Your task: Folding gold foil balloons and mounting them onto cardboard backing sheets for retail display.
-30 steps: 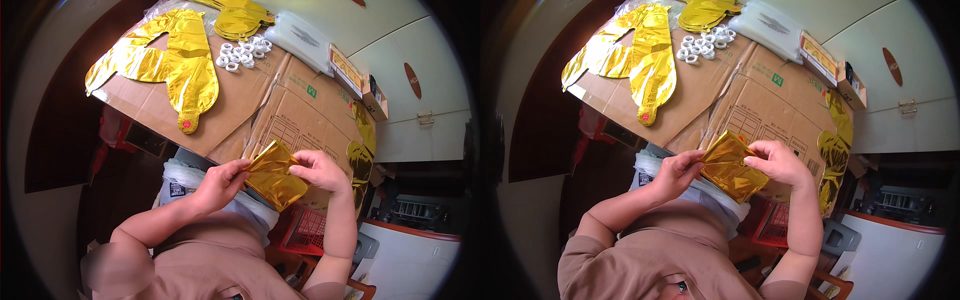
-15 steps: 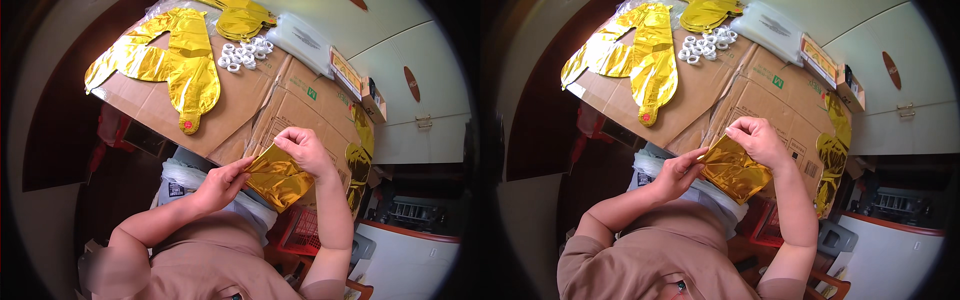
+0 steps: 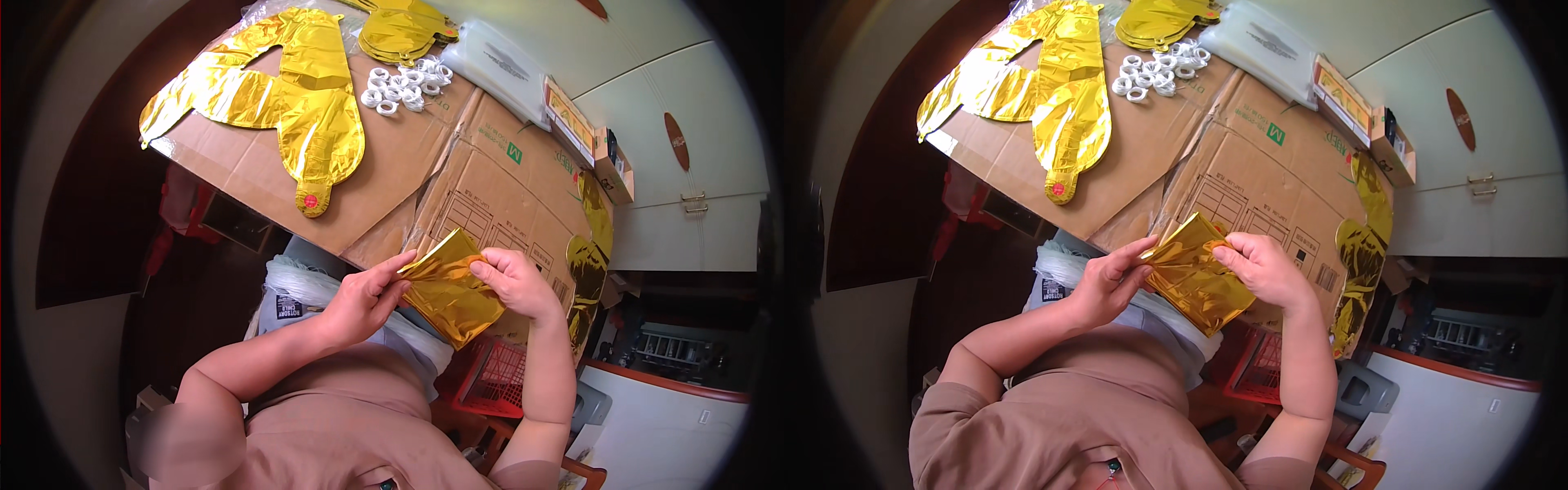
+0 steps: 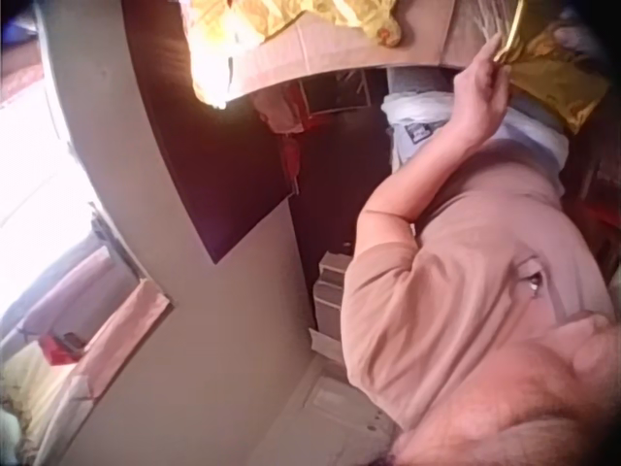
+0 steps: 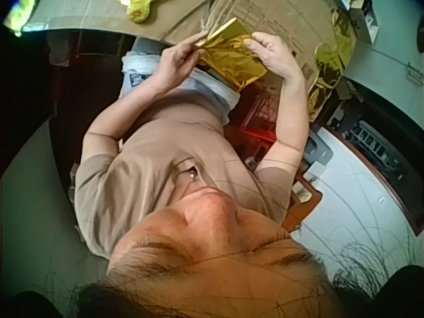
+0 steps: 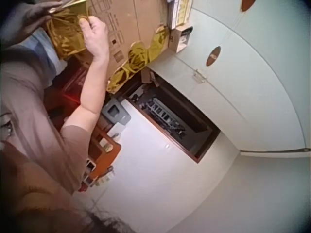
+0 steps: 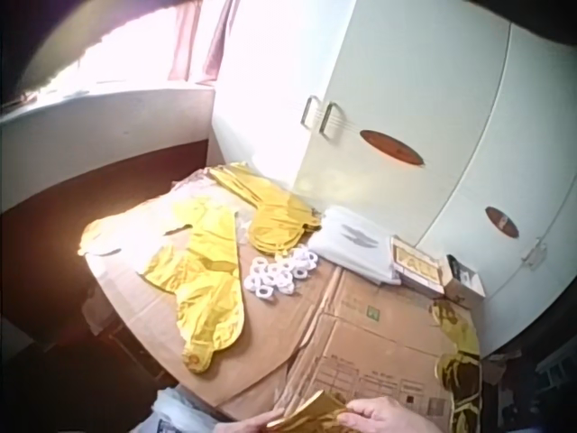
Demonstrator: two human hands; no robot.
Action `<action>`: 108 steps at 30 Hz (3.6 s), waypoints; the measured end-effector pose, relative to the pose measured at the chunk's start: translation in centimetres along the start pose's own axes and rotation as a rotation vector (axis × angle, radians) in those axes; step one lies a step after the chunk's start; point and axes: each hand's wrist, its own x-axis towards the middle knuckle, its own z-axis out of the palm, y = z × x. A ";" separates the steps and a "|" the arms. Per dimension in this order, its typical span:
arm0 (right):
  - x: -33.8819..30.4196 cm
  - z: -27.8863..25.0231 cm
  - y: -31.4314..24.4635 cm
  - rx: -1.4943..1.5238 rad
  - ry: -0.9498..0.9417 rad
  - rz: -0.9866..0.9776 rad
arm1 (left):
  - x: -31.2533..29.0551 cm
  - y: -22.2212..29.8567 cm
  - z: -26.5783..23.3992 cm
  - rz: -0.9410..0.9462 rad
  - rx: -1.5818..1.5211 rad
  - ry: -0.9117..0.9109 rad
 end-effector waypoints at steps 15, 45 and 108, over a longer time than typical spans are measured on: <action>0.0 1.4 1.5 -0.114 0.189 -0.134 | -0.8 -0.3 0.3 0.125 0.127 0.173; -8.1 7.6 -4.0 -1.470 0.385 -0.895 | 0.8 2.4 -0.8 -0.879 -0.903 -0.073; -5.5 3.1 -4.6 -0.797 0.166 -0.568 | -0.6 2.2 -1.3 -0.869 -0.667 -0.110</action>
